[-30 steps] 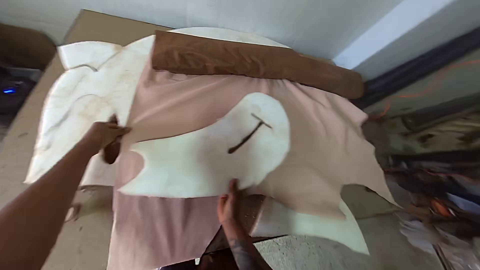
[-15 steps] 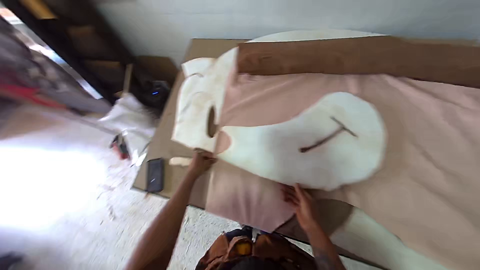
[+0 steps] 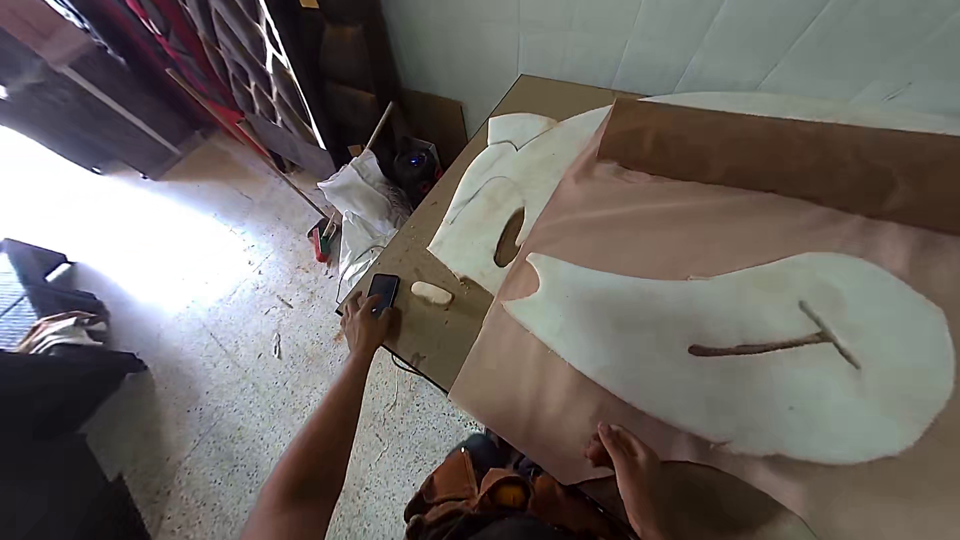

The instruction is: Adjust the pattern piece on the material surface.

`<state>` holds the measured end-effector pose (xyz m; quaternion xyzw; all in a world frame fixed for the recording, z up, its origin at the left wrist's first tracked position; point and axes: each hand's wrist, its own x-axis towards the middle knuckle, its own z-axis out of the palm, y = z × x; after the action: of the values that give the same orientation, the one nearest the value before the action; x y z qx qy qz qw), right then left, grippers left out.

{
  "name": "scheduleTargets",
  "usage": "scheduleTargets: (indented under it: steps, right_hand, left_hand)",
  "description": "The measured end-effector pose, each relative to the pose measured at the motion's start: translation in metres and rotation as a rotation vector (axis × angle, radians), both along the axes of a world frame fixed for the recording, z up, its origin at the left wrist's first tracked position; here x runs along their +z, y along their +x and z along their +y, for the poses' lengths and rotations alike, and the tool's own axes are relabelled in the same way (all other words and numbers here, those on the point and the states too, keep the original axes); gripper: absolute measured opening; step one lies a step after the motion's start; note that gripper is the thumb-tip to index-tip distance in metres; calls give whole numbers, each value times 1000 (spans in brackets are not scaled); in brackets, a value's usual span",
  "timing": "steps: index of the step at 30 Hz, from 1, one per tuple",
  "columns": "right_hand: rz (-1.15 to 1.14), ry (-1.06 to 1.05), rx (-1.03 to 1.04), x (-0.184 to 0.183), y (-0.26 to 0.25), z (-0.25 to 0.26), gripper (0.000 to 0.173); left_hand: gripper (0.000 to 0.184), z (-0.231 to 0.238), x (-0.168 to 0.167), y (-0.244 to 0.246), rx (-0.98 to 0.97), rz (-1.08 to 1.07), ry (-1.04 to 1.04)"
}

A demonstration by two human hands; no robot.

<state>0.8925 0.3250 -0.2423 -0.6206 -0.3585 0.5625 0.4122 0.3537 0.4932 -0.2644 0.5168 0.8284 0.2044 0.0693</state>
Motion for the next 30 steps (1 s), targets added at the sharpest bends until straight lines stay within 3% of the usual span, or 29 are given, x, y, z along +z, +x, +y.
scheduleTargets:
  steps: [4, 8, 11, 13, 15, 17, 20, 22, 24, 27, 30]
  right_hand:
    - [-48, 63, 84, -5, 3, 13, 39]
    - [-111, 98, 8, 6, -2, 18, 37]
    - [-104, 81, -75, 15, -27, 16, 34]
    - [-79, 80, -117, 14, -59, 17, 32]
    - [-62, 82, -106, 15, -107, 23, 31]
    - [-58, 83, -17, 24, -166, 44, 32]
    - [-105, 88, 233, 27, -262, 85, 31]
    - [-245, 145, 385, 8, -320, 111, 30]
    - [-438, 329, 496, -19, -369, 139, 34]
    - [-629, 607, 518, -52, -420, 167, 32]
    - [-698, 685, 594, -70, -433, 171, 32]
  left_hand:
    - [30, 26, -15, -28, -62, 19, -112]
    - [37, 43, -15, -57, -86, -144, -71]
    - [61, 29, -6, -65, -32, -289, 2]
    - [88, 13, -2, -59, -68, -252, -16]
    - [99, 2, -2, -53, -104, -246, -42]
    - [97, 2, -3, -55, -108, -323, -55]
    - [75, 2, -7, -71, -104, -485, -68]
    - [61, 2, -9, -84, -142, -582, -77]
    - [55, 2, -14, -98, -197, -643, -62]
    - [57, 1, -22, -114, -242, -709, -17]
    - [62, 2, -30, -119, -248, -744, 19]
